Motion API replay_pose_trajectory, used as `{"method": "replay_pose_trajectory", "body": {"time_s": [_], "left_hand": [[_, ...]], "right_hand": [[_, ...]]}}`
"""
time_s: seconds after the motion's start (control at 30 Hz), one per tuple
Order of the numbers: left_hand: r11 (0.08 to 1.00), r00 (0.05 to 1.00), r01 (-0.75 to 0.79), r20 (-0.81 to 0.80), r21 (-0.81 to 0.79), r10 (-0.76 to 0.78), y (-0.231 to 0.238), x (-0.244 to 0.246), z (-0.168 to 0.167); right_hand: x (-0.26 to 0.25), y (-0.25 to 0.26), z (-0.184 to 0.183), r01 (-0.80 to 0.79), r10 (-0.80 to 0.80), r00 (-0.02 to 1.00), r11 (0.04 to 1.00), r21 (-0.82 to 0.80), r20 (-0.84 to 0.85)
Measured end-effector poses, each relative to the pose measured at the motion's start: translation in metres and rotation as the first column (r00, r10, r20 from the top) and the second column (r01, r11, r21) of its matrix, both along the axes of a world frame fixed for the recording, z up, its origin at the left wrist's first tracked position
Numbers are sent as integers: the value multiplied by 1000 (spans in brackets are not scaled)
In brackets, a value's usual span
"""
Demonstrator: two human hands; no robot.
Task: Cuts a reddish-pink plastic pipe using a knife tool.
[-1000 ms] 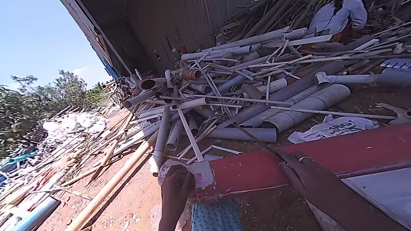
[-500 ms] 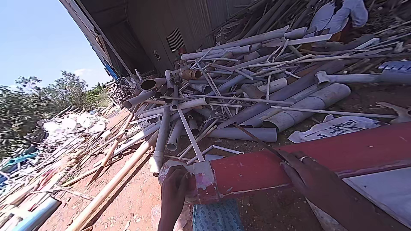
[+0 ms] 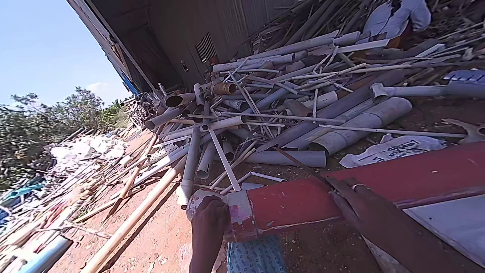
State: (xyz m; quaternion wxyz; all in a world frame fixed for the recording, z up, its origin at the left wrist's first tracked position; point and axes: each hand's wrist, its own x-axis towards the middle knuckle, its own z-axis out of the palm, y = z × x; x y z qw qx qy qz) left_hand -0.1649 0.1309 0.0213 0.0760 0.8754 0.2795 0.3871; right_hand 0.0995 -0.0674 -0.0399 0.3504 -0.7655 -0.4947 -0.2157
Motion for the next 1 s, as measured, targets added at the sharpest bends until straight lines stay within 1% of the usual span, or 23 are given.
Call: {"method": "replay_pose_trajectory", "body": {"time_s": [0.17, 0.3, 0.37, 0.47, 0.53, 0.7, 0.8, 0.9, 1.0], "left_hand": [[999, 1000, -19, -22, -38, 18, 1, 2, -2], [987, 1000, 26, 7, -161, -26, 4, -1, -6], [989, 997, 42, 70, -143, -32, 6, -3, -7], [999, 989, -18, 148, -33, 23, 12, -4, -10], [999, 991, -33, 130, -12, 34, 16, -5, -9], [994, 994, 108, -1, -14, -108, 16, -7, -7], [993, 992, 115, -43, 15, -115, 14, -8, -4], [993, 992, 116, -45, 34, -114, 13, -7, -3], [994, 992, 111, -66, 23, -109, 14, -5, -4]], "right_hand": [[-1, -1, 1, -2, 2, 1000, 1000, -3, -14], [-2, -1, 0, 5, -5, 1000, 1000, -2, -16], [-2, -1, 1, -1, 1, 1000, 1000, -6, -21], [-2, -1, 1, 3, -3, 1000, 1000, -11, -16], [-1, -1, 1, 6, -6, 1000, 1000, -9, -9], [-1, 0, 0, 5, -5, 1000, 1000, -8, -6], [-2, 0, 1, 3, -3, 1000, 1000, -6, -9], [0, 0, -1, 6, -6, 1000, 1000, -4, 2], [1, -1, -3, 4, -4, 1000, 1000, -10, 5]]}}
